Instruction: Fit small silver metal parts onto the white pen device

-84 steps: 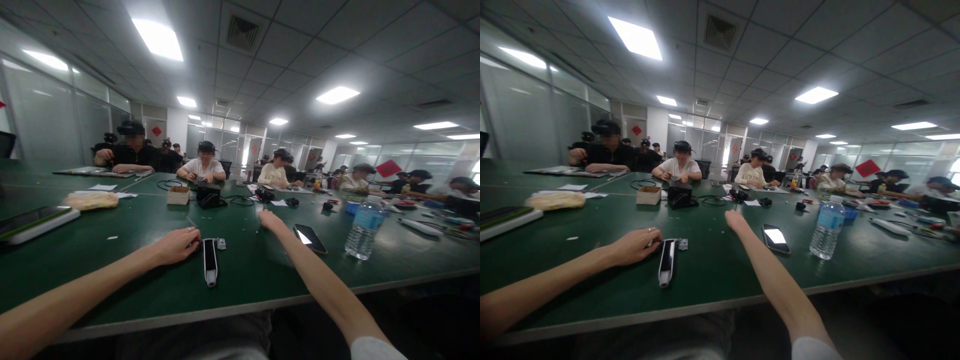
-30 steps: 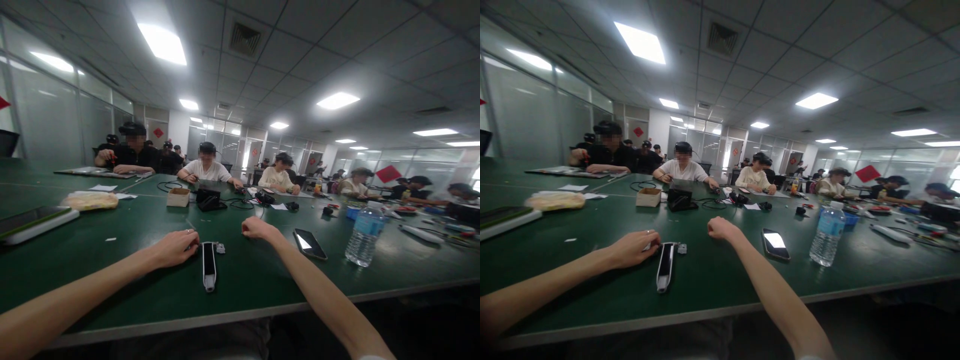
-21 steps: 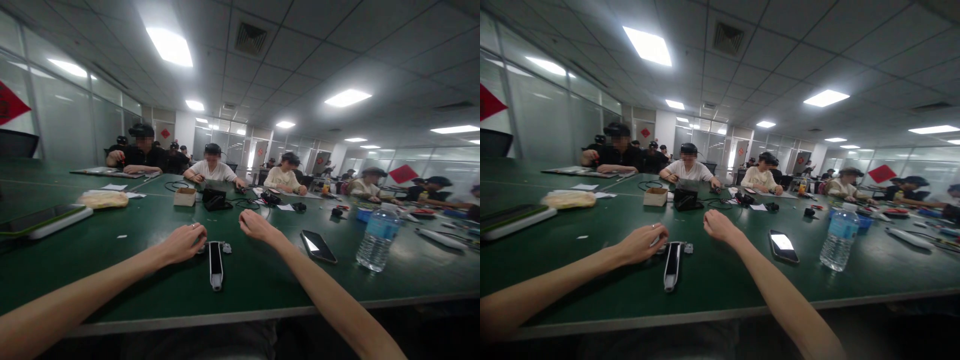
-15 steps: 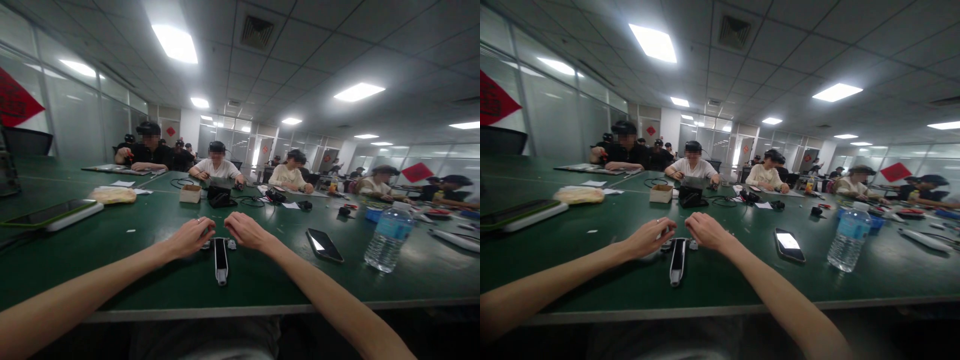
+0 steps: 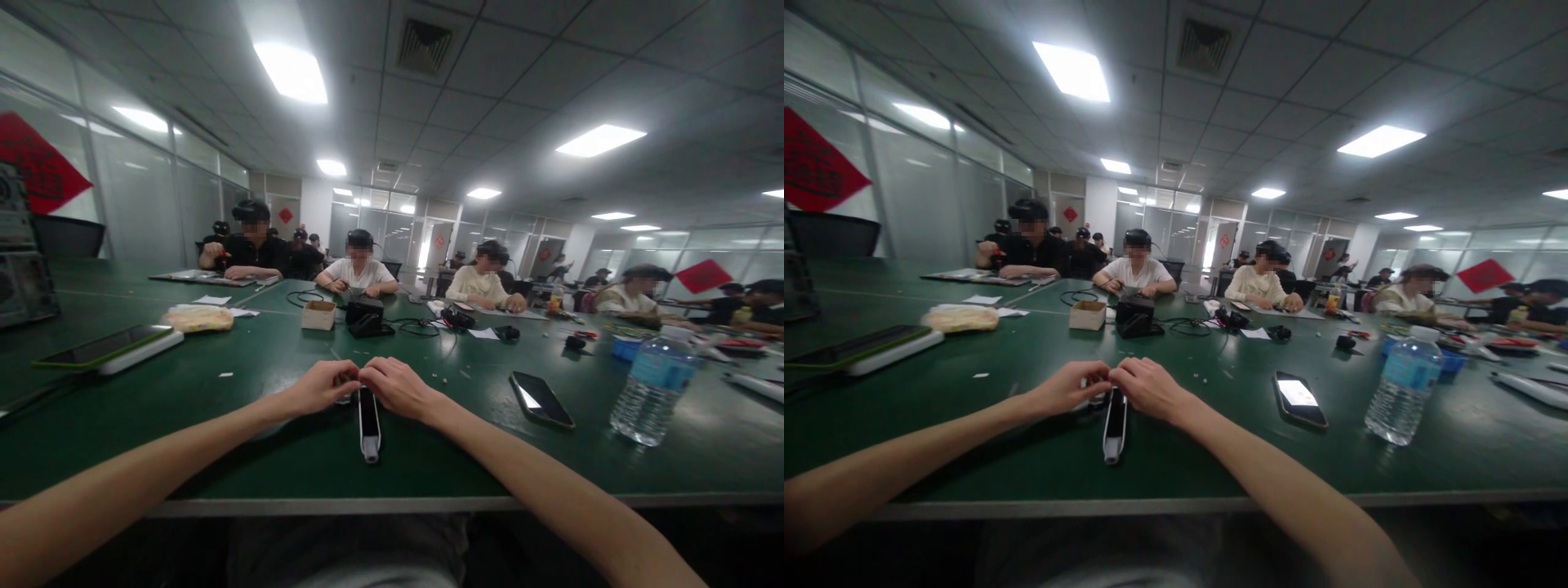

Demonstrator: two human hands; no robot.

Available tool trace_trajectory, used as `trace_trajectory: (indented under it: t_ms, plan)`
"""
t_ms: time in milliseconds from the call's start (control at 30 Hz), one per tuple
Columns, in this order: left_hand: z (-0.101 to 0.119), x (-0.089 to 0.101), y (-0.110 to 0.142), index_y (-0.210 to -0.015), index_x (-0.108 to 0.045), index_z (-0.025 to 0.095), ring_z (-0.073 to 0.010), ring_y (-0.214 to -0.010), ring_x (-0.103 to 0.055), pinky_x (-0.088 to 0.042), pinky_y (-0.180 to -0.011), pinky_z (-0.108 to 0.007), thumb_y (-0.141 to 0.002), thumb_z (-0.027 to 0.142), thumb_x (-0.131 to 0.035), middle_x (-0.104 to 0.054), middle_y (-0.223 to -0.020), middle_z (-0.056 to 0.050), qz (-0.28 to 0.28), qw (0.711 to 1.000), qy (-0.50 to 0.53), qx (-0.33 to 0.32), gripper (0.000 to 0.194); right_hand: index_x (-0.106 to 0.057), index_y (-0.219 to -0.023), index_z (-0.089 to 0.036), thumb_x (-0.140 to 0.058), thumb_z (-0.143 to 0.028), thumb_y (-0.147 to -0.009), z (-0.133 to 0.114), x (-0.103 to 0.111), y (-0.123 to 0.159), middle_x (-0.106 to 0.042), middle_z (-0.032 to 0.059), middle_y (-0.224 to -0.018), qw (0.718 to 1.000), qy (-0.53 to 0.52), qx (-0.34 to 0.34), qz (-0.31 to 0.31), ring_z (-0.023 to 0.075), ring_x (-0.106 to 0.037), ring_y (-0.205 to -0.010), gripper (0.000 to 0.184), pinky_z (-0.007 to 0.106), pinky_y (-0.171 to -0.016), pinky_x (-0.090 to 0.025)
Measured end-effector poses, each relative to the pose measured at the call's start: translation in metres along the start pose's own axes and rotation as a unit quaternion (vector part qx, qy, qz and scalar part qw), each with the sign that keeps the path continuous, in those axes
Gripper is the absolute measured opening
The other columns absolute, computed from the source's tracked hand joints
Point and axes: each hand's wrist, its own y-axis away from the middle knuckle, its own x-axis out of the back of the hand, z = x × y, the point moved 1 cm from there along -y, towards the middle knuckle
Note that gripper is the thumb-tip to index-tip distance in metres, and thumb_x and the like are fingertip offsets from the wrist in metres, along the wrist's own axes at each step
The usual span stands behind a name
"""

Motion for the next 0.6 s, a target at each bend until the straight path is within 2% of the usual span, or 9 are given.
trace_trajectory:
  t_ms: [133,267,400,600]
  plan:
    - [0.001,0.004,0.0,-0.095,-0.06,0.016,-0.0152,-0.072,-0.058,-0.045,-0.066,-0.025,-0.085,0.043,-0.053,-0.063,-0.082,-0.002,-0.017,1.0,0.02,0.008,0.029,-0.052,-0.109,-0.017,-0.043,-0.023,-0.096,-0.002,0.002,-0.001,-0.058,0.0095,-0.102,1.0,-0.018,-0.015,-0.002,0.0165,-0.054,-0.085,0.017,0.028,-0.073,-0.041]
    - [-0.007,0.009,-0.002,-0.091,-0.06,0.016,-0.0147,-0.067,-0.056,-0.044,-0.062,-0.025,-0.08,0.039,-0.056,-0.061,-0.074,0.0,-0.019,0.999,0.017,0.031,0.026,-0.053,-0.109,-0.016,-0.047,-0.025,-0.094,0.007,0.009,0.0,-0.057,0.0114,-0.106,0.999,-0.013,-0.034,-0.014,0.0185,-0.054,-0.091,0.019,0.03,-0.076,-0.042]
    - [-0.018,0.013,-0.003,-0.089,-0.06,0.017,-0.0144,-0.066,-0.057,-0.044,-0.062,-0.024,-0.077,0.034,-0.057,-0.062,-0.072,0.001,-0.029,0.997,0.004,0.069,0.021,-0.058,-0.101,-0.015,-0.051,-0.021,-0.09,0.021,0.018,0.006,-0.057,0.01,-0.102,0.997,-0.036,-0.052,-0.053,0.0172,-0.054,-0.088,0.014,0.029,-0.077,-0.042]
    - [-0.021,0.012,-0.002,-0.089,-0.061,0.018,-0.014,-0.066,-0.058,-0.044,-0.061,-0.023,-0.076,0.033,-0.06,-0.063,-0.074,0.001,-0.065,0.995,-0.016,0.075,0.02,-0.064,-0.093,-0.015,-0.052,-0.022,-0.088,0.03,0.021,0.012,-0.059,0.0083,-0.096,0.989,-0.068,-0.076,-0.11,0.0155,-0.055,-0.082,0.015,0.026,-0.072,-0.041]
